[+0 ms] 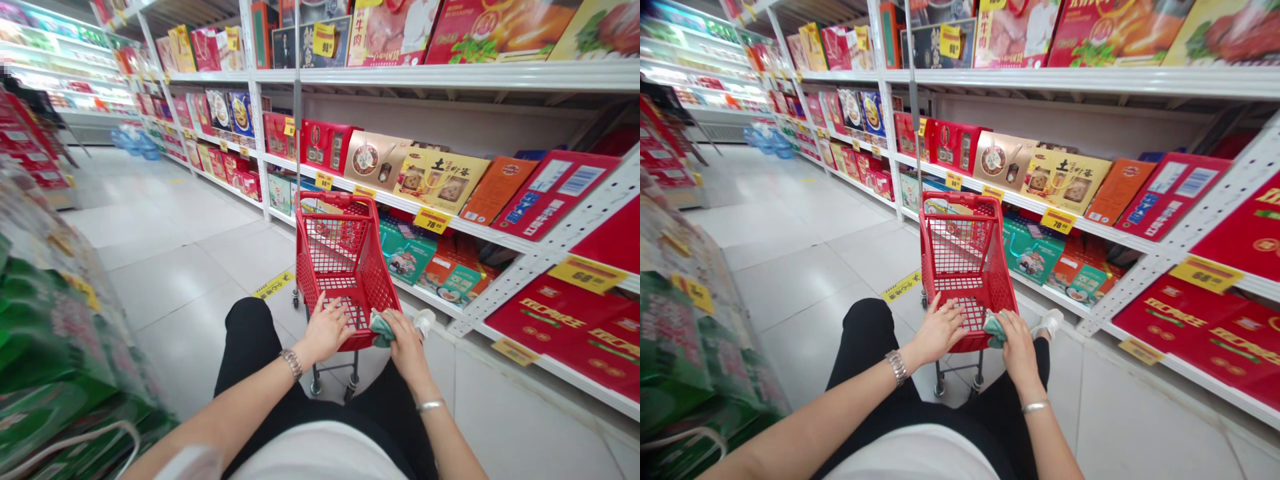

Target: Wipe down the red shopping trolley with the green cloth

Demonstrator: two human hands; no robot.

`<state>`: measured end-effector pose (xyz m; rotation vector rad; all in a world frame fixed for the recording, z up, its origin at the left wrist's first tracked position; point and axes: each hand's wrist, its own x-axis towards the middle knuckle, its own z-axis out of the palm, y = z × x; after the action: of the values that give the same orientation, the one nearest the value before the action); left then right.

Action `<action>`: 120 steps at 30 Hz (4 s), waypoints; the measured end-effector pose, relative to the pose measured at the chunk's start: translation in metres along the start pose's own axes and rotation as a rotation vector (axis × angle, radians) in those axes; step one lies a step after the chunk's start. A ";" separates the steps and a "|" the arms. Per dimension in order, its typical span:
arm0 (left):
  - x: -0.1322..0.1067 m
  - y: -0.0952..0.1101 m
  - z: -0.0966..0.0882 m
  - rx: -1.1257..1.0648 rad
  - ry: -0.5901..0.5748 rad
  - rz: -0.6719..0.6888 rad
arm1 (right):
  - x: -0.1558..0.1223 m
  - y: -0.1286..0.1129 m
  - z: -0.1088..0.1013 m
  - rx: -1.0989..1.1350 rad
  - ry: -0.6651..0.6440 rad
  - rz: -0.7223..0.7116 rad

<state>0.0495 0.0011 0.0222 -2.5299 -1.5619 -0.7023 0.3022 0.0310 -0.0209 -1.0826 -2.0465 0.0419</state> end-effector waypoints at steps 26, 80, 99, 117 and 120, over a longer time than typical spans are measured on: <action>0.046 -0.005 0.006 0.095 0.099 -0.144 | 0.011 0.050 -0.018 0.083 -0.039 0.123; 0.083 -0.070 -0.096 0.318 0.062 -0.262 | 0.038 -0.027 -0.006 0.028 -0.082 0.020; 0.047 -0.046 -0.068 0.391 0.116 -0.194 | 0.054 0.067 -0.009 -0.002 0.067 0.122; 0.045 -0.063 -0.088 0.534 0.104 -0.316 | 0.108 -0.002 0.032 0.044 -0.063 0.089; 0.044 -0.062 -0.089 0.527 0.104 -0.310 | 0.122 -0.052 0.052 0.169 -0.128 -0.056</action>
<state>-0.0180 0.0397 0.1100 -1.8738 -1.8263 -0.3692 0.1945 0.1008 0.0405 -0.9380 -2.1435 0.2567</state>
